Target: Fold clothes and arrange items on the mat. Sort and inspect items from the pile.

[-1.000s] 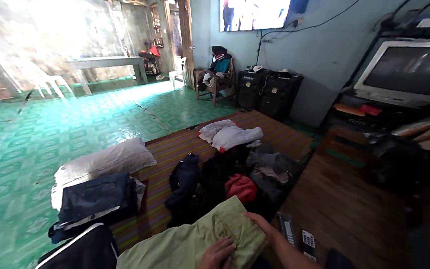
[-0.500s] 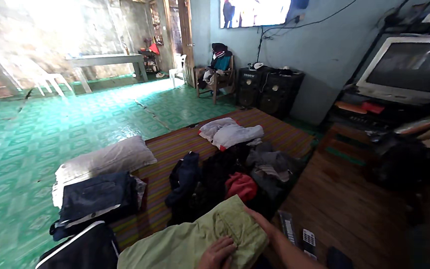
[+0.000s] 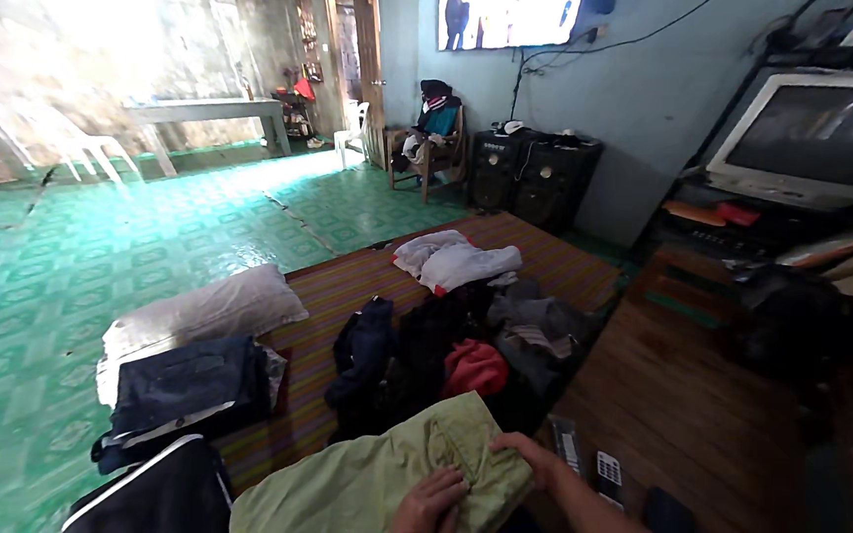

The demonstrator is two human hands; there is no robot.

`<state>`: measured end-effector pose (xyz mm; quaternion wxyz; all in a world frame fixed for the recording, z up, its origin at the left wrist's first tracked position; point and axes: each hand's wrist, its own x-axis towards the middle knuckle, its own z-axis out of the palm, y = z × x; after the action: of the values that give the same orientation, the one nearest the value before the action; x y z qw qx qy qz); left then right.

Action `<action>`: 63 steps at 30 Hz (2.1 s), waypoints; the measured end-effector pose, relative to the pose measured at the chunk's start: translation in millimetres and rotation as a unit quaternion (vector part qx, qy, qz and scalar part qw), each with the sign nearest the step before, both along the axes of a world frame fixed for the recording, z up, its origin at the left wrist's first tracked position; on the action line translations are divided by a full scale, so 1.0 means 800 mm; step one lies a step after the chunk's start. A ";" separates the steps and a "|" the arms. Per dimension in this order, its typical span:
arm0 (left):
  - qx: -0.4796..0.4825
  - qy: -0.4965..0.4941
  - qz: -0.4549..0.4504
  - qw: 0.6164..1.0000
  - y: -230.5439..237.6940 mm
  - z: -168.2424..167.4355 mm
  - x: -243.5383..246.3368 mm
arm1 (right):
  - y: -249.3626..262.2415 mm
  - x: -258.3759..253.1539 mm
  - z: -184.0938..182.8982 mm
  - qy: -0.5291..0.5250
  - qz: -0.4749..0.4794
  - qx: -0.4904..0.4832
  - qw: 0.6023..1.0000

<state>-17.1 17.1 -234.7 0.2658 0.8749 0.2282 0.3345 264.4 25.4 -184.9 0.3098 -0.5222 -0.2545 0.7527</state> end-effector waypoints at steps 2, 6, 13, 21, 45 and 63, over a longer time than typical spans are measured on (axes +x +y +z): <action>-0.003 0.001 -0.002 1.000 0.000 0.004 -0.001 | 0.001 0.001 -0.002 0.001 0.014 0.000 1.000; -0.013 0.007 -0.007 1.000 -0.001 0.008 -0.002 | 0.003 0.007 -0.012 0.005 0.032 -0.013 0.999; -0.015 0.013 -0.011 1.000 -0.002 0.009 -0.002 | -0.005 0.004 -0.016 -0.001 0.010 -0.014 1.000; -0.007 0.019 -0.005 1.000 -0.001 0.006 -0.001 | -0.009 0.013 -0.015 -0.033 0.026 -0.004 0.999; 0.016 0.025 -0.009 1.000 0.000 -0.003 0.004 | -0.039 0.018 -0.014 -0.211 0.090 -0.003 0.973; 0.030 0.049 0.025 0.998 -0.011 0.009 0.000 | 0.035 -0.110 -0.012 -0.474 0.330 0.390 0.717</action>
<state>-17.5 8.2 -227.5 0.2195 0.8916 0.2529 0.3049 176.2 53.3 -194.5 0.0571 -0.5263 -0.7954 0.2950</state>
